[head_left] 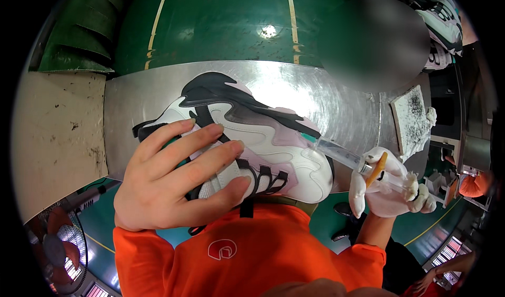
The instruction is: The person injects a clear liquid into the seams of white and grey sneakers using a syringe. They handle the shoes one at a time, rotating them to access different areas, and place them on a metal table after treatment.
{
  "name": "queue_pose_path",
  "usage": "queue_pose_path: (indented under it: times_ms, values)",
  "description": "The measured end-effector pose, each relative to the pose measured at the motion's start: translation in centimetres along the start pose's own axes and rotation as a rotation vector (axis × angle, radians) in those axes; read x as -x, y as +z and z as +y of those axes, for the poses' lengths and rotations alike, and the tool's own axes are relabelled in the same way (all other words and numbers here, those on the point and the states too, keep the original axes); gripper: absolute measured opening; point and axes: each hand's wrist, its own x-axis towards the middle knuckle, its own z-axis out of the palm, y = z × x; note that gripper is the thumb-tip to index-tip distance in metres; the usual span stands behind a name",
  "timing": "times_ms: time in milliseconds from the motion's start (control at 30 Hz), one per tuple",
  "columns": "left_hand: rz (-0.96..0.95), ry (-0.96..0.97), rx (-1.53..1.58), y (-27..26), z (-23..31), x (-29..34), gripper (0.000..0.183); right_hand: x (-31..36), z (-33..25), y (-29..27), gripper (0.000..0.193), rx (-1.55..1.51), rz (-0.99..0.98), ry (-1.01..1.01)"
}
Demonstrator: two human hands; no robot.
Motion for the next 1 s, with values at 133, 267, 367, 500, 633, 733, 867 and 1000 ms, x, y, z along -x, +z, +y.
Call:
queue_pose_path:
  times_ms: [133, 267, 367, 500, 633, 733, 867, 1000]
  values:
    - [-0.006, -0.025, 0.013, 0.0, 0.2, 0.2, 0.024, -0.1, 0.5, -0.2, 0.105, -0.062, -0.061, -0.055]
    - [-0.022, -0.042, 0.022, -0.1, 0.3, 0.1, 0.026, -0.2, 0.5, -0.8, 0.108, -0.033, -0.141, -0.066]
    - [-0.008, 0.004, -0.008, -0.1, 0.1, 0.1, 0.02, -0.4, 0.7, -1.3, 0.109, -0.051, -0.201, -0.068]
    - [-0.019, 0.0, 0.0, -0.2, 0.1, -0.2, 0.02, -0.7, 0.9, -1.9, 0.108, -0.114, -0.283, -0.096]
    - [-0.014, -0.009, 0.001, -0.1, 0.2, 0.0, 0.02, -0.2, -0.1, -1.6, 0.107, -0.009, -0.18, -0.007]
    - [-0.029, -0.014, -0.003, -0.1, 0.3, -0.2, 0.02, 0.6, -0.6, -1.0, 0.105, 0.044, -0.034, 0.022]
    - [-0.066, -0.04, -0.021, -0.3, 0.8, -0.5, 0.021, 0.5, -1.2, -0.9, 0.1, 0.094, -0.118, -0.077]
    - [-0.067, -0.002, -0.04, -0.2, 0.7, -0.3, 0.025, 1.2, -1.4, -0.6, 0.095, 0.129, -0.026, -0.063]
